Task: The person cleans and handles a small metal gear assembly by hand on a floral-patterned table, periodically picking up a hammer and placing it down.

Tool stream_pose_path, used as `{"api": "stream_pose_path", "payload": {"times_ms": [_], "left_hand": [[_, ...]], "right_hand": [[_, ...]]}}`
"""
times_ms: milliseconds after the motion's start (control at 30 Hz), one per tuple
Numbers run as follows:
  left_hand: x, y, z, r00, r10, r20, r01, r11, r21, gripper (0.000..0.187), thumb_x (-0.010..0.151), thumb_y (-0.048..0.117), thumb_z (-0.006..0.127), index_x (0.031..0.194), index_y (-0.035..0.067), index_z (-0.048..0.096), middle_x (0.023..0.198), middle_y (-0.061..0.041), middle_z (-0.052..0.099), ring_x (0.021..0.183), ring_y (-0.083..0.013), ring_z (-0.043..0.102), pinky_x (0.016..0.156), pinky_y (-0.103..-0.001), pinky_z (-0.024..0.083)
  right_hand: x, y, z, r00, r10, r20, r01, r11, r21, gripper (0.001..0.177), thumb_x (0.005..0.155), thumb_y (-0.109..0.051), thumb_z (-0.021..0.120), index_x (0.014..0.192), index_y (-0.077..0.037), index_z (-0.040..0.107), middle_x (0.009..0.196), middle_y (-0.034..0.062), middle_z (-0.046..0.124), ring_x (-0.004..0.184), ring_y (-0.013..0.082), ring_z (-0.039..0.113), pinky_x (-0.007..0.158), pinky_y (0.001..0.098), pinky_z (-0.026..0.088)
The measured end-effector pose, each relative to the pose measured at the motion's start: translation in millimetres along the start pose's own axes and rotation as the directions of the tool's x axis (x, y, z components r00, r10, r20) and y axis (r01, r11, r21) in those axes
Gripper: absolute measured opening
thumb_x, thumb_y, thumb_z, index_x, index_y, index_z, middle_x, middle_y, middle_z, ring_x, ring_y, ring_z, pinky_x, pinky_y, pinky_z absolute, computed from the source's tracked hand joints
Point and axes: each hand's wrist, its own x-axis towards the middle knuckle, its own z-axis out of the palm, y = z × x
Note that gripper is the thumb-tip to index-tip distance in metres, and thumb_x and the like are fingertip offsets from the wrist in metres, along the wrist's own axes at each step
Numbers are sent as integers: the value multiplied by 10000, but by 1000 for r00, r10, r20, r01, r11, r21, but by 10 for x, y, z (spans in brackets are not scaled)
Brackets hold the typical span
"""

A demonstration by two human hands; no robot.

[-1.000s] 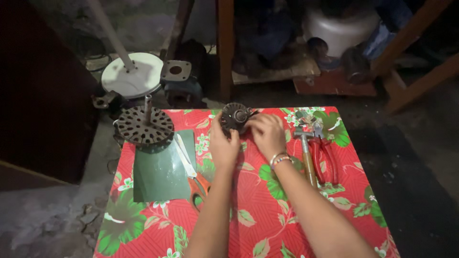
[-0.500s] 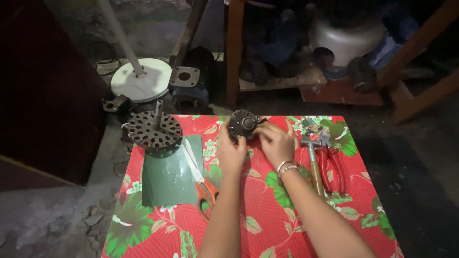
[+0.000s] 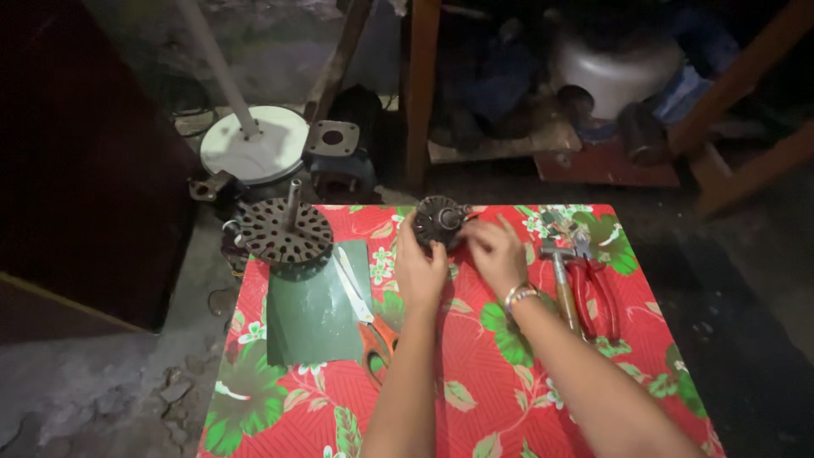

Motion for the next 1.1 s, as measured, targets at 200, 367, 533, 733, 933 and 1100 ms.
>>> {"api": "stream_pose_path", "payload": {"times_ms": [200,367,533,733,933,1100], "left_hand": [[25,23,-15,1000,-31,5,31,999,-23,649,782,107,696,1401,89,505,1297,-194,643,1206,-401,596,1011,-465,481],[23,50,-12,993,-113,28,114,993,-20,635,784,120,712,1389,115,518,1257,-173,664,1180,-379,622,988,-462,503],[7,46,-11,999,-49,-10,49,999,-15,631,771,123,739,1366,108,529,1246,-171,668,1164,-383,615,959,-468,507],[49,69,-20,994,-110,11,110,994,-1,620,767,136,736,1357,121,548,1207,-151,681,1113,-360,641,925,-453,527],[41,32,-24,996,-93,-2,92,995,-41,633,757,127,733,1363,122,551,1199,-156,684,1085,-357,660,918,-445,540],[45,-2,1,995,-97,13,97,994,-44,630,755,126,728,1358,120,546,1187,-168,684,1084,-360,663,926,-441,538]], "right_hand": [[18,-193,-131,982,-145,117,140,989,49,155,809,-50,699,932,-104,777,1115,91,751,1098,301,692,974,404,545],[60,-189,-109,995,82,65,-89,989,121,148,849,-51,697,952,-114,783,1111,72,759,1059,269,723,913,367,577],[33,-191,-113,992,107,69,-116,982,146,150,856,-50,698,960,-113,786,1111,73,755,1049,258,732,879,344,586],[55,-178,-86,994,76,79,-84,990,116,151,855,-58,701,962,-122,786,1119,70,752,1036,269,729,880,358,585],[-2,-162,-111,982,-149,119,148,989,15,154,832,-59,703,959,-110,772,1101,63,757,1088,288,706,984,431,531],[30,-118,-68,994,-79,78,75,996,56,173,811,-40,704,947,-106,790,1119,102,746,1083,310,683,982,442,519]]}}
